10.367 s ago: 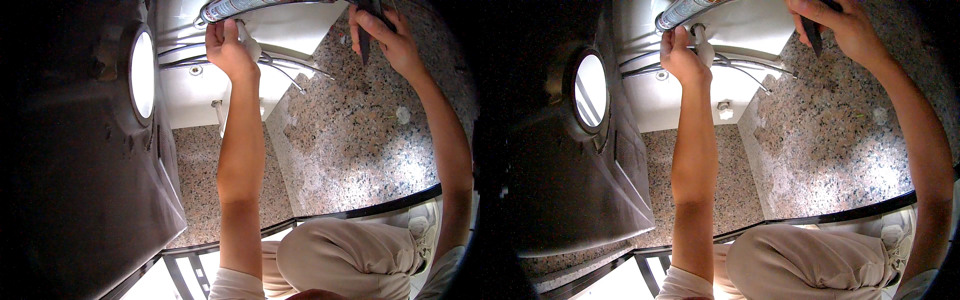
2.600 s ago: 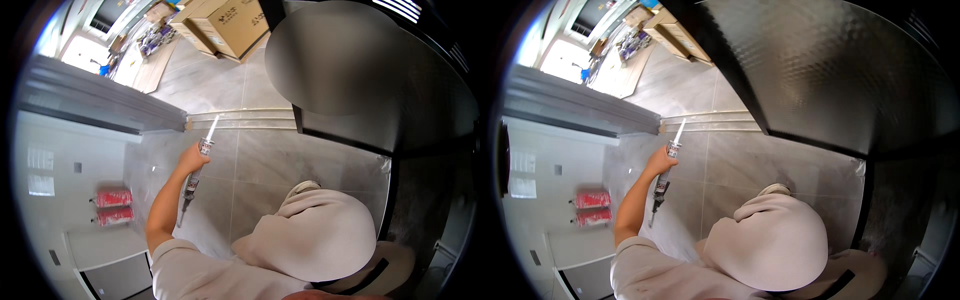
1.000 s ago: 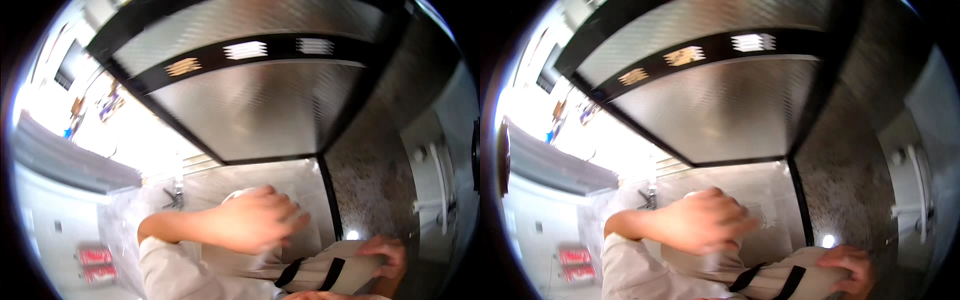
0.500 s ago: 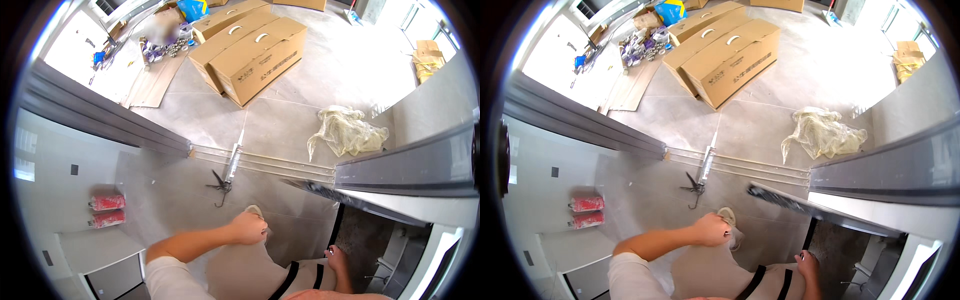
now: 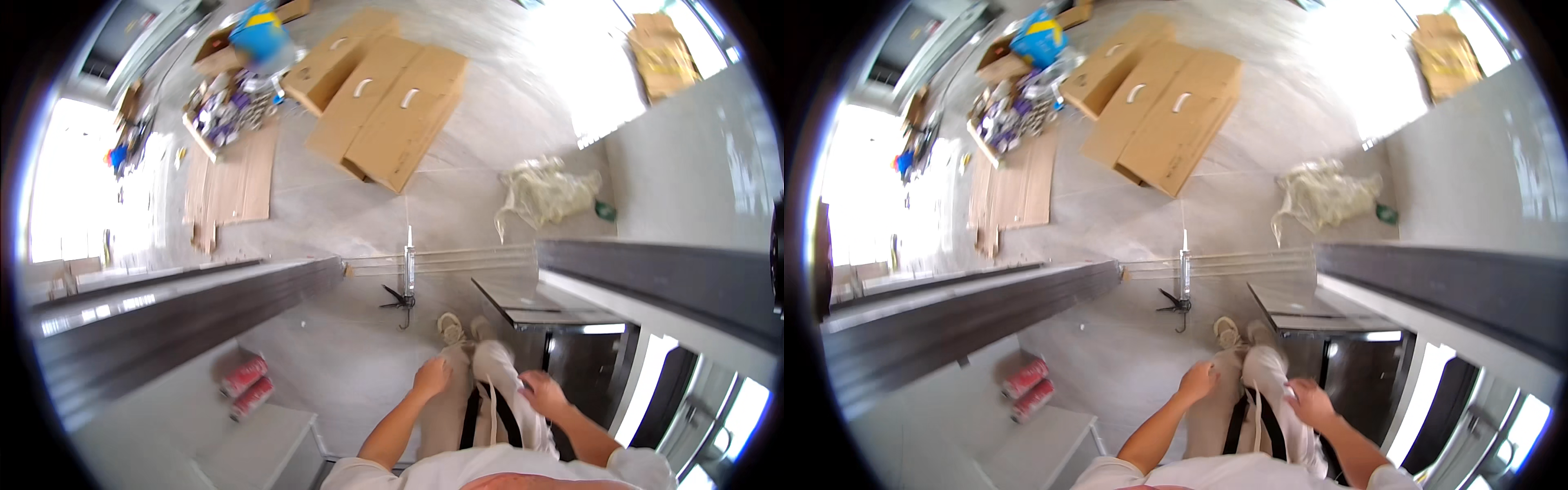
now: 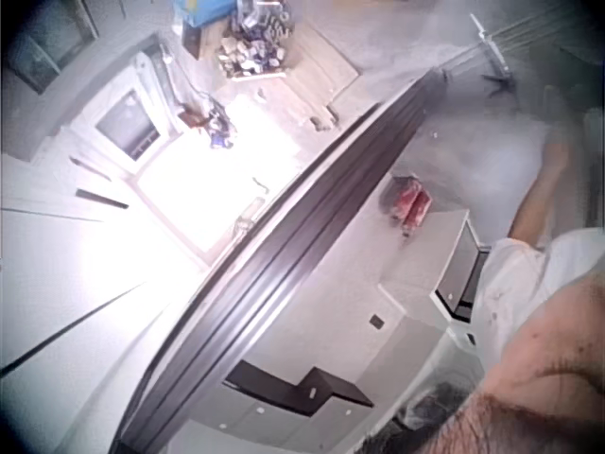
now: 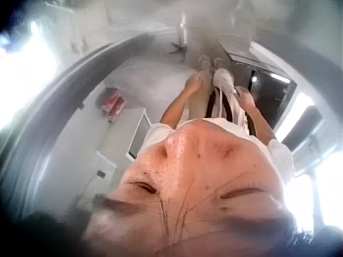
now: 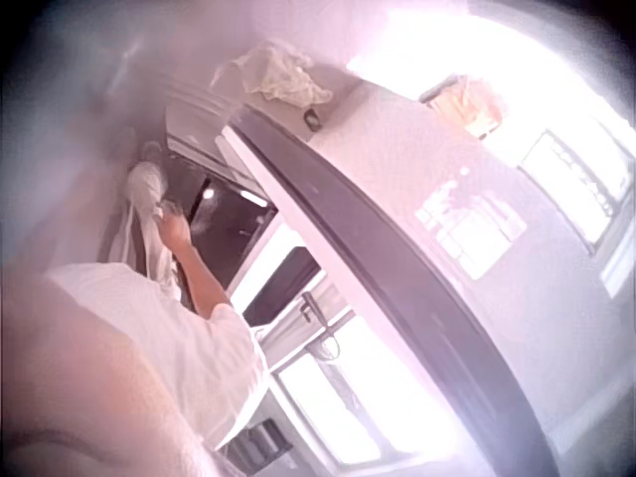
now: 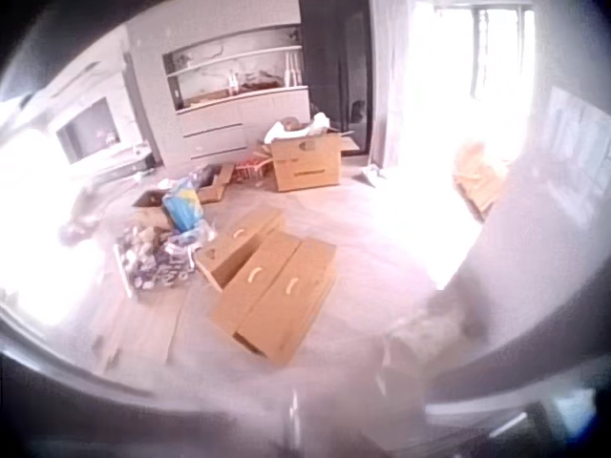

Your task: The person applies sealant to plumbing connections under a sink using a caulking gun. They then wipe the area with a cloth and move to a bathroom to apply sealant to a toilet base.

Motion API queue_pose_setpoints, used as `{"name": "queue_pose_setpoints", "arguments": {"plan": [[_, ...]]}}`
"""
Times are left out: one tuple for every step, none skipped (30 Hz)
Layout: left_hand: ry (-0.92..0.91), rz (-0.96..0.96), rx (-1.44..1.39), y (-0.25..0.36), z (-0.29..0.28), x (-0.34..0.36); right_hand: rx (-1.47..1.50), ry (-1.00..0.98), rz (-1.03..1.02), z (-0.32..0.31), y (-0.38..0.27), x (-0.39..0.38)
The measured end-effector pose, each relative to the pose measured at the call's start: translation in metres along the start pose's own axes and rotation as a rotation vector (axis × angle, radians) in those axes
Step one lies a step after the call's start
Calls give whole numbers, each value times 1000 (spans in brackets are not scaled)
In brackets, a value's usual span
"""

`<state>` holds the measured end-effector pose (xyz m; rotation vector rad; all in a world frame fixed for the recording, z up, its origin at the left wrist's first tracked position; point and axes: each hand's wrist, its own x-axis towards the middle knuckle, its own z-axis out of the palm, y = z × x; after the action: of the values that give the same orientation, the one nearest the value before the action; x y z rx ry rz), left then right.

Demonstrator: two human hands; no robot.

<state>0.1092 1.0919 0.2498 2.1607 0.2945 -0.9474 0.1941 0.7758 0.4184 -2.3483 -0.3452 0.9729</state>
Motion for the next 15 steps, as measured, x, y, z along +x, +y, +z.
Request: {"name": "queue_pose_setpoints", "arguments": {"plan": [[20, -14, 7, -5, -17, 0, 70, 29, -41, -13, -15, 10], [43, -28, 12, -8, -38, 1, 103, 42, -62, -20, -26, 18], [56, -54, 33, -14, -58, -2, 137, 54, -76, -24, -37, 20], [67, -80, 54, -19, -81, -5, 151, 76, -92, -33, -52, 25], [88, -110, 73, -22, -103, -10, 193, 54, -96, -40, -65, 28], [97, -128, 86, -18, -128, -19, 237, 40, -97, -46, -77, 29], [119, -127, 86, -15, -154, -18, 260, 38, -105, -55, -92, 38], [140, -127, 83, -11, -175, -14, 338, -22, -62, -70, -115, 42], [149, -129, 77, -8, -195, -12, 333, -8, -83, -76, -123, 49], [155, -140, 70, -12, -212, -16, 330, -2, -103, -75, -131, 58], [162, -150, 59, -16, -229, -19, 323, 2, -122, -76, -142, 65], [182, -161, -16, -21, -244, -16, 350, 9, -112, -81, -154, 77], [202, -181, -93, -27, -259, -23, 376, 25, -119, -84, -166, 90], [224, -203, -176, -34, -273, -23, 397, 39, -129, -90, -176, 106], [242, -241, -178, -35, -290, -24, 408, 35, -162, -98, -186, 121]]}}
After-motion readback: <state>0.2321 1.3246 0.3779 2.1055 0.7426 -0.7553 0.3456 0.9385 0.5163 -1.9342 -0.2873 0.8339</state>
